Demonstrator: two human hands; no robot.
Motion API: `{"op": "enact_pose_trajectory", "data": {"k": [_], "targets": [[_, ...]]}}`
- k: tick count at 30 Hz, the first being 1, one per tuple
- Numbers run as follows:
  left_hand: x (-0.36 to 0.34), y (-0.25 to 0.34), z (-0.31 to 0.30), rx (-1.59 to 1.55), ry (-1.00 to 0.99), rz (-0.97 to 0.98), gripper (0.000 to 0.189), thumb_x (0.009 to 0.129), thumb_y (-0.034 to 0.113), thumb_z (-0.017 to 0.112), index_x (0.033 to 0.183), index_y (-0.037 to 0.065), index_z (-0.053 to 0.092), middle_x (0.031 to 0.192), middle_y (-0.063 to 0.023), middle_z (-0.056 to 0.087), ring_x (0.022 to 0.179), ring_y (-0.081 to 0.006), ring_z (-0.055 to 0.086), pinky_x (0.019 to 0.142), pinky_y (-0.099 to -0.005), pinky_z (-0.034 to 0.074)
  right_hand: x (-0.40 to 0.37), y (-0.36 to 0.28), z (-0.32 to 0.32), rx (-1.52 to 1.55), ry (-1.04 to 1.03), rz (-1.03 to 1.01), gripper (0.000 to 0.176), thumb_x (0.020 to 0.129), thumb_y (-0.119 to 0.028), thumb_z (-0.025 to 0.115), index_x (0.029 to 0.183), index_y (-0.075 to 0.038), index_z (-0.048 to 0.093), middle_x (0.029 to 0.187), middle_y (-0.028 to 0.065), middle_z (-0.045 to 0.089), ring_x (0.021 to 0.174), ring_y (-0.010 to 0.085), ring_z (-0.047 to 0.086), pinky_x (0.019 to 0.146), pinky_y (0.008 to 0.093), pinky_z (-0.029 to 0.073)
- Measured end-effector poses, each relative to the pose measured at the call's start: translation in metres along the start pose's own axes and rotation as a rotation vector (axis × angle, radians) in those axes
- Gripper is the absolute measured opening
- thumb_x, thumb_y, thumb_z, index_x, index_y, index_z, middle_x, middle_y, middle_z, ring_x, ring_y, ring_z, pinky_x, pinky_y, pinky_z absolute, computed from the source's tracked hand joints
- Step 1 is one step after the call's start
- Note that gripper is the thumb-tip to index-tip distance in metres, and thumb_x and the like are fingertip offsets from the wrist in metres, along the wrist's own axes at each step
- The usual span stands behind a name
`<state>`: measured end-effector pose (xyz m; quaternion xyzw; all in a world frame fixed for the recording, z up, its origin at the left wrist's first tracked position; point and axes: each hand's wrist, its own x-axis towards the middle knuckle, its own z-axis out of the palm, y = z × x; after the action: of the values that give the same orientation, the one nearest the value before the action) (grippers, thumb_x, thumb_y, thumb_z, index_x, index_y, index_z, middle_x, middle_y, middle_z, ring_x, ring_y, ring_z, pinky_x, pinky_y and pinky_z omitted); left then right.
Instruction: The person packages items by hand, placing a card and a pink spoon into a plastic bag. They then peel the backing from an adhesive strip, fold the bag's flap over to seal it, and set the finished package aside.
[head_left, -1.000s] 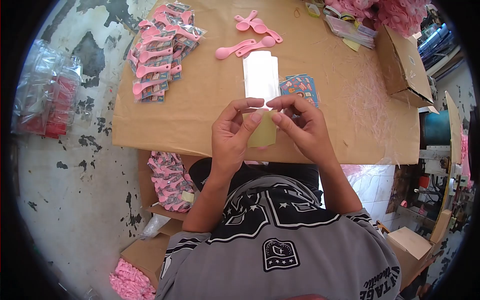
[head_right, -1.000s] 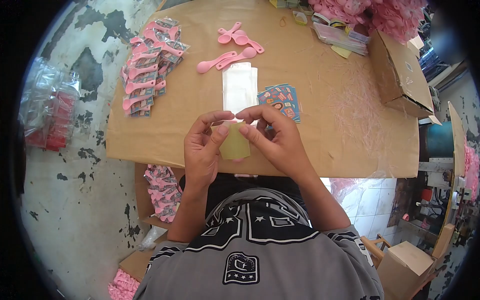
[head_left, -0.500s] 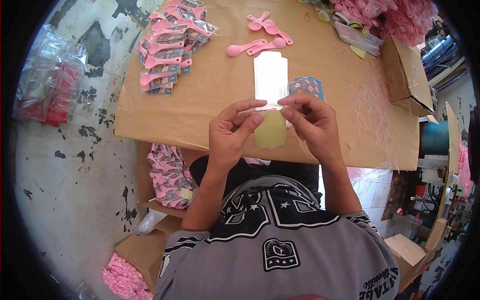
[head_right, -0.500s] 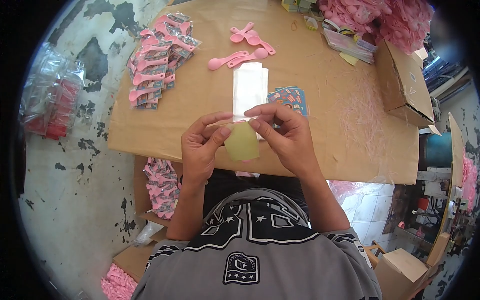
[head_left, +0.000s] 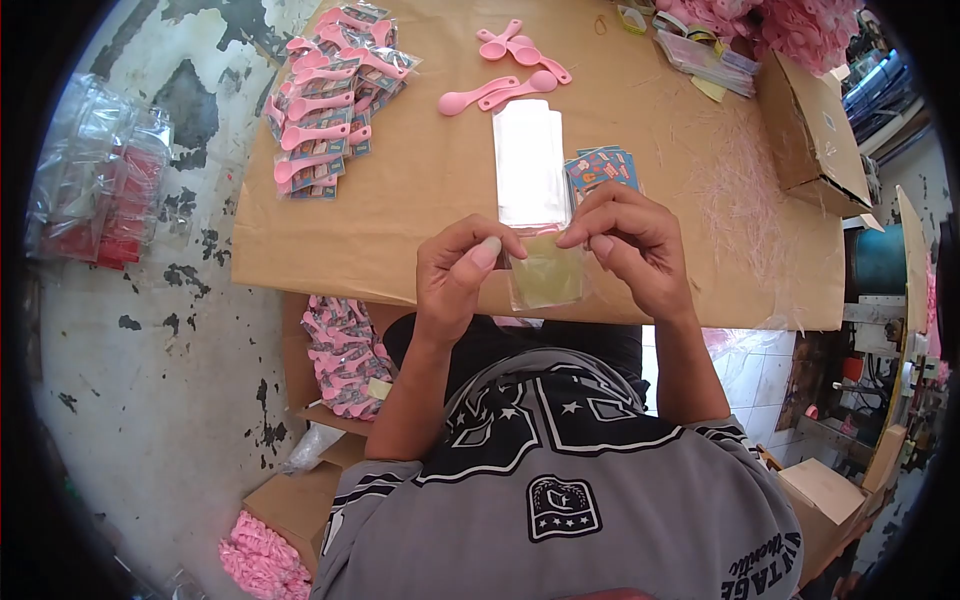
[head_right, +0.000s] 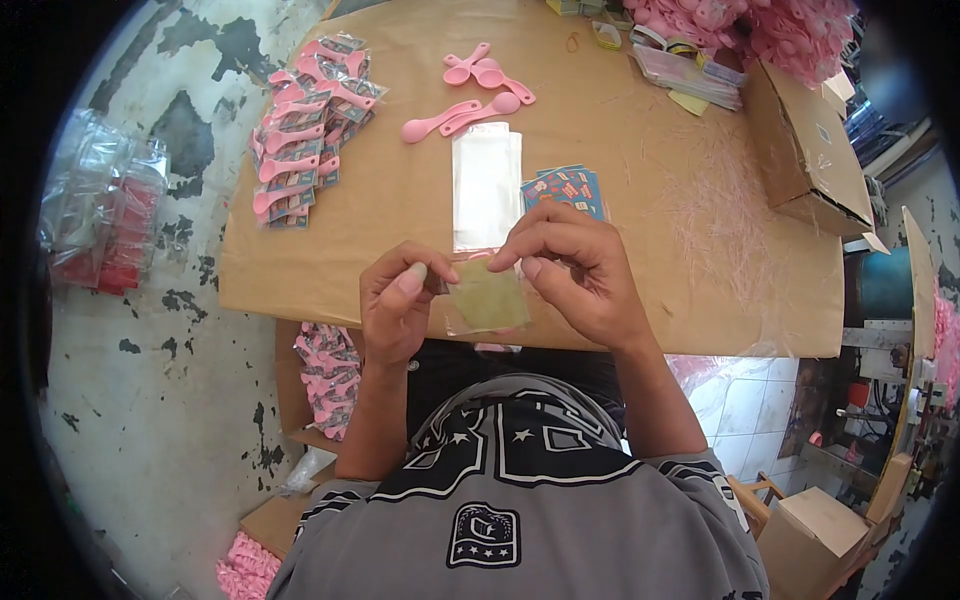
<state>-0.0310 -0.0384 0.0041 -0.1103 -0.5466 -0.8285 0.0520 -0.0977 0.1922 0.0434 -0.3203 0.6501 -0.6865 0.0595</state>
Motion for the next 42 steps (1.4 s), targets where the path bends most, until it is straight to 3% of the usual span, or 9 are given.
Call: {"op": "enact_pose_trajectory", "data": {"k": [3, 11, 14, 18, 21, 27, 34, 37, 42], "targets": [[-0.003, -0.005, -0.002, 0.101, 0.011, -0.024, 0.013, 0.1, 0.003, 0.065, 0.11, -0.005, 0.066, 0.105, -0.0155, 0.074, 0.099, -0.0161, 0.071, 0.091, -0.028, 0.057, -0.003, 0.003, 0.004, -0.027, 0.017, 0.096, 0.01, 0.089, 0.001, 0.074, 0.099, 0.0, 0.074, 0.092, 0.002, 0.063, 0.08, 0.0059, 0.055, 0.066, 0.0209, 0.041], [-0.002, 0.027, 0.014, 0.011, 0.078, -0.099, 0.042, 0.095, -0.009, 0.069, 0.136, -0.005, 0.062, 0.119, -0.0225, 0.074, 0.111, -0.0229, 0.072, 0.095, -0.0319, 0.059, 0.0, 0.0, 0.018, 0.105, 0.064, 0.16, 0.034, 0.093, 0.005, 0.073, 0.124, -0.003, 0.063, 0.104, 0.0011, 0.065, 0.087, 0.0034, 0.06, 0.072, 0.0187, 0.047], [-0.006, 0.034, -0.007, 0.34, 0.06, 0.107, 0.033, 0.095, -0.01, 0.068, 0.128, -0.006, 0.067, 0.12, -0.0225, 0.074, 0.113, -0.0237, 0.072, 0.099, -0.033, 0.058, 0.004, -0.003, 0.019, 0.124, 0.137, 0.151, 0.031, 0.094, 0.007, 0.071, 0.123, -0.001, 0.063, 0.109, 0.0039, 0.067, 0.097, 0.0071, 0.065, 0.082, 0.0209, 0.052], [0.006, 0.073, -0.045, 1.037, 0.423, 0.651, 0.025, 0.098, -0.012, 0.062, 0.12, -0.006, 0.071, 0.121, -0.0174, 0.075, 0.115, -0.0268, 0.072, 0.104, -0.0397, 0.056, 0.006, -0.003, 0.002, 0.069, 0.271, 0.12, 0.025, 0.096, 0.009, 0.068, 0.119, 0.001, 0.063, 0.108, 0.0051, 0.069, 0.103, 0.0104, 0.067, 0.091, 0.0239, 0.054], [0.02, 0.091, -0.095, 1.479, 0.374, 0.83, 0.028, 0.095, -0.014, 0.062, 0.12, -0.003, 0.072, 0.123, -0.016, 0.075, 0.121, -0.0298, 0.07, 0.111, -0.0448, 0.05, 0.001, 0.0, -0.012, 0.024, 0.297, 0.102, 0.018, 0.096, 0.009, 0.068, 0.112, 0.001, 0.065, 0.106, 0.0045, 0.069, 0.101, 0.01, 0.067, 0.092, 0.0247, 0.053], [-0.012, 0.054, -0.14, 1.547, 0.222, 0.18, 0.031, 0.092, -0.002, 0.065, 0.122, 0.005, 0.073, 0.129, -0.0141, 0.072, 0.135, -0.0322, 0.06, 0.119, -0.0496, 0.038, -0.02, 0.005, -0.04, -0.08, 0.414, 0.176, 0.013, 0.097, 0.001, 0.07, 0.11, 0.0, 0.067, 0.102, 0.0021, 0.068, 0.091, 0.0053, 0.062, 0.076, 0.0205, 0.047], [-0.015, 0.057, -0.13, 1.515, 0.314, 0.261, 0.025, 0.095, 0.009, 0.069, 0.118, 0.004, 0.074, 0.125, -0.0165, 0.073, 0.129, -0.0332, 0.063, 0.116, -0.0469, 0.041, -0.011, 0.015, -0.061, -0.838, 0.476, 0.212, 0.026, 0.097, -0.019, 0.075, 0.114, 0.0, 0.069, 0.094, 0.007, 0.066, 0.08, 0.0127, 0.058, 0.07, 0.0276, 0.047], [-0.001, 0.048, -0.086, 1.255, 0.475, 0.23, 0.017, 0.097, 0.016, 0.07, 0.107, 0.002, 0.074, 0.107, -0.0145, 0.074, 0.109, -0.0328, 0.067, 0.101, -0.0446, 0.049, -0.007, 0.024, -0.047, -0.707, 0.46, 0.433, 0.035, 0.091, -0.027, 0.08, 0.11, 0.0, 0.068, 0.091, 0.0098, 0.063, 0.08, 0.0174, 0.058, 0.073, 0.031, 0.048], [0.039, 0.003, -0.026, 1.223, 0.229, -0.016, 0.031, 0.094, 0.028, 0.077, 0.09, -0.002, 0.068, 0.082, -0.011, 0.061, 0.075, -0.0229, 0.056, 0.07, -0.0366, 0.046, -0.002, 0.039, -0.034, -0.744, 0.439, 0.44, 0.037, 0.086, -0.03, 0.085, 0.098, 0.0, 0.066, 0.089, 0.009, 0.061, 0.078, 0.0203, 0.058, 0.073, 0.0346, 0.049]]}}
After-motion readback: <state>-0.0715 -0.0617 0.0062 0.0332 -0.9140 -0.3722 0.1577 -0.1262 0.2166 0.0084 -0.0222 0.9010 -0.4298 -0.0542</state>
